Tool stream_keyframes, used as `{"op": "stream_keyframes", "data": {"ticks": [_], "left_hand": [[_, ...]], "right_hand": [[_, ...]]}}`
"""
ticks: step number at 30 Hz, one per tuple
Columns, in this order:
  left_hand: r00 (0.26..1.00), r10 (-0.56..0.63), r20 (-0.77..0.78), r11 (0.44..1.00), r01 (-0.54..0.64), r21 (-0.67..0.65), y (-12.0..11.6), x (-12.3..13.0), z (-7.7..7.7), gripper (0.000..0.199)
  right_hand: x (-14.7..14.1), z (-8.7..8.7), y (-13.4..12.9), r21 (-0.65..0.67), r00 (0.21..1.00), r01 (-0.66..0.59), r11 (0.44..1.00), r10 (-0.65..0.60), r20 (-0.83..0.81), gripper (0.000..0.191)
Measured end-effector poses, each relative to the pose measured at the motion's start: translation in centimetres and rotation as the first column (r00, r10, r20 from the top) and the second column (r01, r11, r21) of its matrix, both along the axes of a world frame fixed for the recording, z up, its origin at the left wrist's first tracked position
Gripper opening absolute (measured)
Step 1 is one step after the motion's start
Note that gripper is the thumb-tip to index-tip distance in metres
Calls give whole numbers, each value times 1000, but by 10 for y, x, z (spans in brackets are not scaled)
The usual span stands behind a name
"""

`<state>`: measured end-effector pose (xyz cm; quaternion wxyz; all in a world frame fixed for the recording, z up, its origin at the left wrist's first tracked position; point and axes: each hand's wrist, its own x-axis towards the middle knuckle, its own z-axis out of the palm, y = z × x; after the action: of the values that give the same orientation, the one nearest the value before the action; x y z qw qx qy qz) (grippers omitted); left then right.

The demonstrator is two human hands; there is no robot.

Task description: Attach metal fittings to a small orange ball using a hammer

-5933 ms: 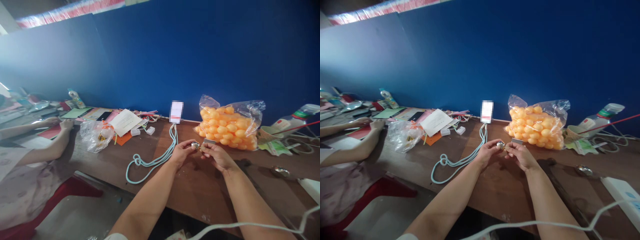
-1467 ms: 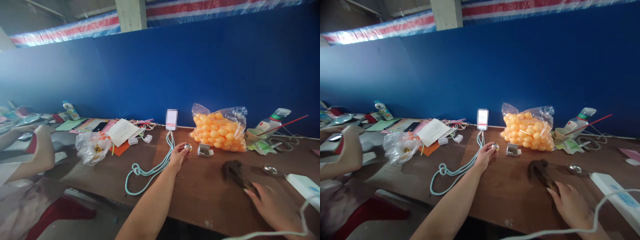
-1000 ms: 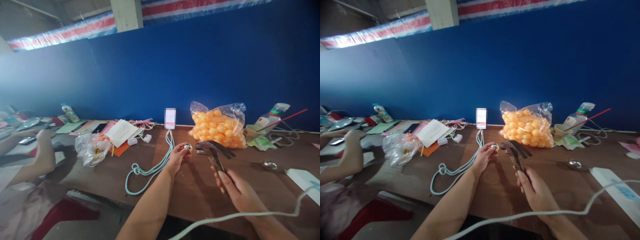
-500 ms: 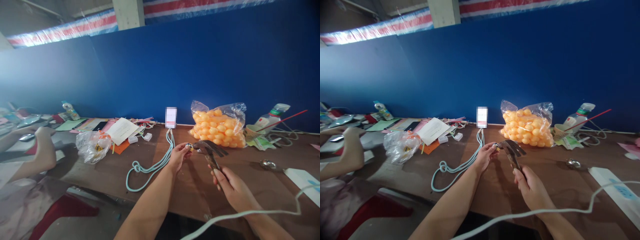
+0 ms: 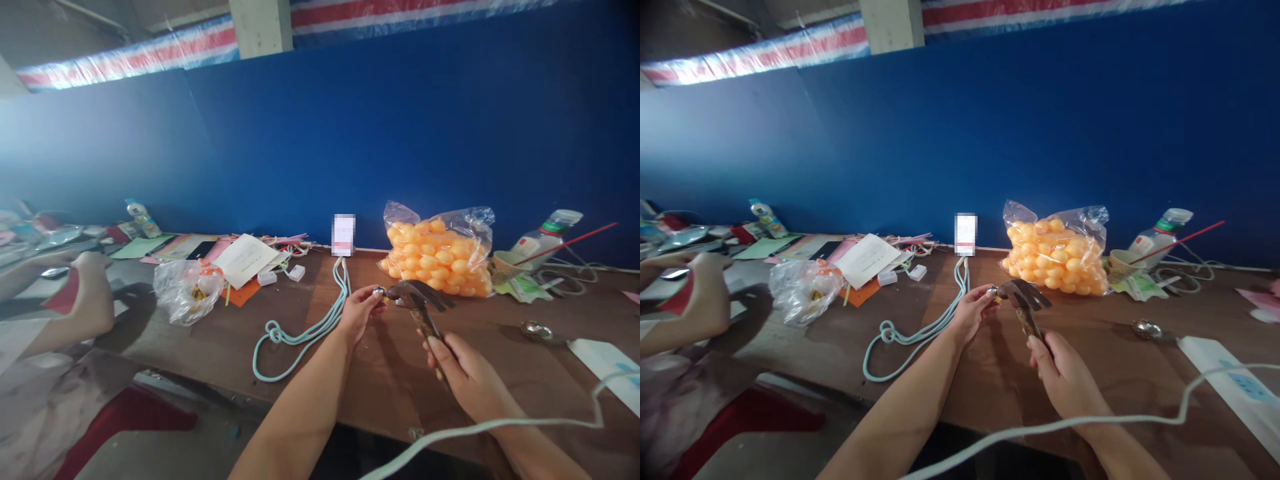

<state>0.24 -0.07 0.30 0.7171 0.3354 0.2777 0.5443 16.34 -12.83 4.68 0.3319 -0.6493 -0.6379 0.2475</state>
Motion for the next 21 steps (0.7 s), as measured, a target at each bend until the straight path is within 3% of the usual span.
{"op": "stream_keyframes", "data": {"ticks": [10, 17, 21], "left_hand": [[1000, 17, 14, 1000, -17, -20, -1, 0, 2, 43], [999, -19, 46, 998, 21, -51, -2, 0, 2, 41], [999, 16, 44, 996, -12, -92, 1, -2, 1, 38]], "right_hand": [[-2, 0, 0, 5, 1000, 15, 1000, -15, -23, 35], [-2, -5, 3, 50, 997, 0, 999, -4, 79, 38], [17, -8, -1, 94, 981, 30, 995, -47, 189, 37]]}}
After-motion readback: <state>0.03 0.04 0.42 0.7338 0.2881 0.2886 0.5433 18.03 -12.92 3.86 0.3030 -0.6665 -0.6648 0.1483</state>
